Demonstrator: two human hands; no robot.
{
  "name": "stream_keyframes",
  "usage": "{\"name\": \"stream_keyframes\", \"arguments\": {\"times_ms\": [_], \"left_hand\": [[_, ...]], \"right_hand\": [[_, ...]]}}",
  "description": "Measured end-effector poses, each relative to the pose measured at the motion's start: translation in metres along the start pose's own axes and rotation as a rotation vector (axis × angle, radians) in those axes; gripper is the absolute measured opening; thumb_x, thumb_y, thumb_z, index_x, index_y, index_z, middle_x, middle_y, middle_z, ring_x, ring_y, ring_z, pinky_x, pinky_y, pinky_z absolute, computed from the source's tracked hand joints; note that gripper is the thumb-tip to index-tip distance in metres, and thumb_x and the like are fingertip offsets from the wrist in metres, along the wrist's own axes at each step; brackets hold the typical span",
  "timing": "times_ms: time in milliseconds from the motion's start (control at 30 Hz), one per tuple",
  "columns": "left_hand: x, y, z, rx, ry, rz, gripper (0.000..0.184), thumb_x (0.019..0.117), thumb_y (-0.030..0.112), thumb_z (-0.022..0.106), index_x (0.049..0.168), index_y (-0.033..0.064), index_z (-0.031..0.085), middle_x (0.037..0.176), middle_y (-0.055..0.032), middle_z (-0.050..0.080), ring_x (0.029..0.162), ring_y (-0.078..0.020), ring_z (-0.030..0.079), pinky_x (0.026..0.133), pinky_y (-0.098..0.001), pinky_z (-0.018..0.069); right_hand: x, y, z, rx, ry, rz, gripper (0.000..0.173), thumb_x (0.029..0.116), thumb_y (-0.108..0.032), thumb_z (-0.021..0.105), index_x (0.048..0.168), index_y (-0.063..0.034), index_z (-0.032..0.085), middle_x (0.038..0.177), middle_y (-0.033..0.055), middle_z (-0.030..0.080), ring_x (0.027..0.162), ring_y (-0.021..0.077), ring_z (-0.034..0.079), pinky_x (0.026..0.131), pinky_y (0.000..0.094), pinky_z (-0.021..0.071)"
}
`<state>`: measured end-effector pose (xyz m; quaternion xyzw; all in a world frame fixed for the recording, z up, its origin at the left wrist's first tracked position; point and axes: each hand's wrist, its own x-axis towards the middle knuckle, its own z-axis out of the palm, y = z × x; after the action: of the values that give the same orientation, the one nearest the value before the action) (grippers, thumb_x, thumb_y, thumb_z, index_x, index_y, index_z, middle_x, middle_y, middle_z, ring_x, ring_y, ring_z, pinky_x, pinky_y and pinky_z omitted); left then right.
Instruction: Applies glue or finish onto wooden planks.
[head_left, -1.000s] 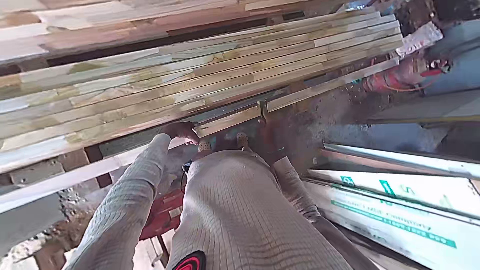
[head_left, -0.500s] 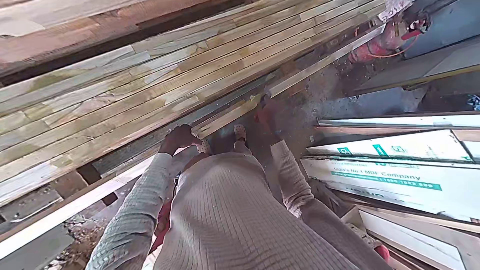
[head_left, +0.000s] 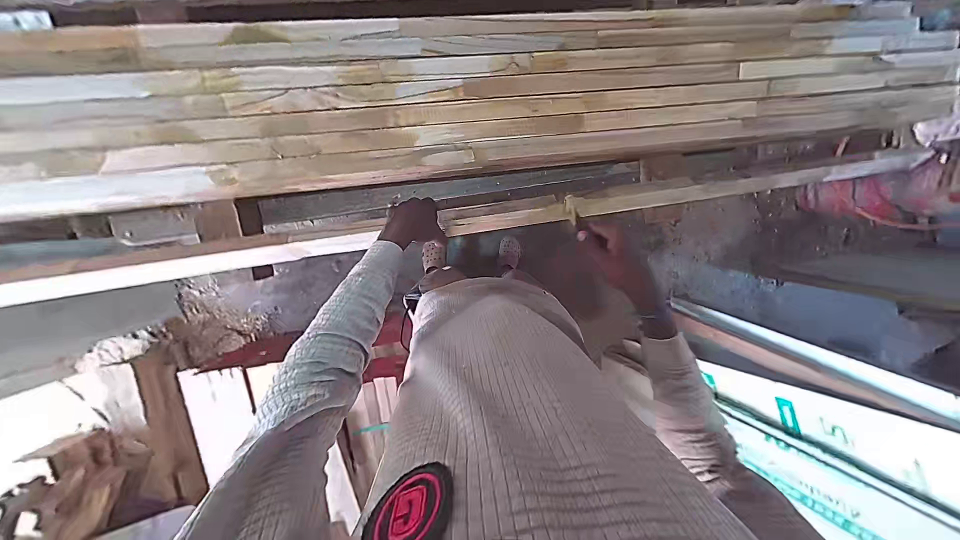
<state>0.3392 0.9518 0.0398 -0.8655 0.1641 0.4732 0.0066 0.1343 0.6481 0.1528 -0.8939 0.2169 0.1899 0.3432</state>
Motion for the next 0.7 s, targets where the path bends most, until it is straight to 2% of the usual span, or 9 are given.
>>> {"name": "stream_keyframes", "arguments": {"times_ms": [67, 100, 167, 200, 267, 333, 367, 500, 700], "left_hand": [[-0.006, 0.004, 0.003, -0.009, 0.037, -0.016, 0.064, 0.0683, 0.048, 0.092, 0.111, 0.0049, 0.070, 0.107, -0.0255, 0.070, 0.106, -0.0484, 0.066, 0.083, -0.0755, 0.0474], [-0.008, 0.005, 0.006, -0.012, 0.060, -0.022, 0.063, 0.0690, 0.048, 0.091, 0.109, 0.0049, 0.071, 0.106, -0.0256, 0.070, 0.105, -0.0488, 0.066, 0.084, -0.0758, 0.0468], [-0.008, 0.007, 0.012, -0.003, 0.110, -0.041, 0.059, 0.0686, 0.048, 0.090, 0.106, 0.0059, 0.072, 0.103, -0.0251, 0.071, 0.103, -0.0490, 0.066, 0.084, -0.0757, 0.0476], [-0.008, 0.008, 0.015, 0.002, 0.129, -0.047, 0.056, 0.0690, 0.048, 0.090, 0.105, 0.0079, 0.074, 0.102, -0.0236, 0.072, 0.103, -0.0481, 0.067, 0.085, -0.0752, 0.0479], [-0.011, 0.011, 0.019, 0.003, 0.161, -0.058, 0.052, 0.0696, 0.046, 0.090, 0.104, 0.0101, 0.075, 0.102, -0.0214, 0.073, 0.103, -0.0462, 0.067, 0.089, -0.0734, 0.0475], [-0.013, 0.012, 0.023, -0.031, 0.201, -0.074, 0.047, 0.0689, 0.038, 0.091, 0.103, 0.0096, 0.075, 0.101, -0.0216, 0.072, 0.103, -0.0463, 0.067, 0.091, -0.0727, 0.0463], [-0.012, 0.011, 0.026, -0.035, 0.219, -0.071, 0.045, 0.0682, 0.037, 0.091, 0.100, 0.0092, 0.075, 0.100, -0.0217, 0.072, 0.102, -0.0465, 0.067, 0.089, -0.0725, 0.0474], [-0.011, 0.011, 0.024, -0.051, 0.217, -0.087, 0.044, 0.0680, 0.034, 0.092, 0.099, 0.0082, 0.074, 0.098, -0.0219, 0.072, 0.100, -0.0462, 0.067, 0.088, -0.0726, 0.0472], [-0.011, 0.015, 0.019, -0.021, 0.187, -0.092, 0.043, 0.0696, 0.035, 0.092, 0.096, 0.0072, 0.074, 0.097, -0.0212, 0.072, 0.098, -0.0451, 0.068, 0.083, -0.0698, 0.0498]], "right_hand": [[0.017, 0.018, -0.038, -0.147, 0.069, -0.143, 0.029, 0.1050, -0.021, 0.055, 0.099, 0.0035, 0.069, 0.077, 0.0172, 0.063, 0.069, 0.0317, 0.063, 0.065, 0.0533, 0.0509], [0.027, 0.026, -0.050, -0.201, 0.094, -0.227, 0.023, 0.1028, -0.015, 0.057, 0.102, 0.0035, 0.071, 0.084, 0.0197, 0.066, 0.077, 0.0342, 0.065, 0.071, 0.0543, 0.0517], [0.046, 0.037, -0.068, -0.295, 0.059, -0.371, 0.032, 0.1007, -0.008, 0.057, 0.130, -0.0104, 0.071, 0.117, 0.0192, 0.069, 0.108, 0.0353, 0.067, 0.094, 0.0550, 0.0533], [0.054, 0.042, -0.071, -0.338, 0.035, -0.469, 0.041, 0.0990, -0.004, 0.056, 0.136, -0.0165, 0.068, 0.125, 0.0186, 0.065, 0.113, 0.0358, 0.063, 0.096, 0.0557, 0.0522], [0.075, 0.048, -0.066, -0.415, 0.002, -0.689, 0.047, 0.0931, 0.000, 0.058, 0.132, -0.0226, 0.072, 0.129, 0.0180, 0.061, 0.116, 0.0371, 0.060, 0.096, 0.0580, 0.0498], [0.101, 0.042, -0.052, -0.513, -0.066, -0.838, 0.051, 0.0887, -0.001, 0.060, 0.126, -0.0322, 0.075, 0.126, 0.0153, 0.064, 0.119, 0.0353, 0.059, 0.103, 0.0591, 0.0423], [0.110, 0.038, -0.046, -0.578, -0.086, -0.918, 0.048, 0.0917, -0.004, 0.059, 0.124, -0.0356, 0.075, 0.123, 0.0141, 0.066, 0.119, 0.0340, 0.060, 0.108, 0.0604, 0.0383], [0.132, 0.036, -0.049, -0.751, -0.048, -1.163, 0.033, 0.0993, -0.016, 0.060, 0.123, -0.0348, 0.073, 0.119, 0.0134, 0.066, 0.115, 0.0329, 0.060, 0.111, 0.0629, 0.0319], [0.141, 0.064, -0.075, -0.839, 0.011, -1.136, 0.024, 0.0972, -0.026, 0.066, 0.120, -0.0299, 0.074, 0.116, 0.0132, 0.065, 0.110, 0.0334, 0.061, 0.110, 0.0631, 0.0320]]}}
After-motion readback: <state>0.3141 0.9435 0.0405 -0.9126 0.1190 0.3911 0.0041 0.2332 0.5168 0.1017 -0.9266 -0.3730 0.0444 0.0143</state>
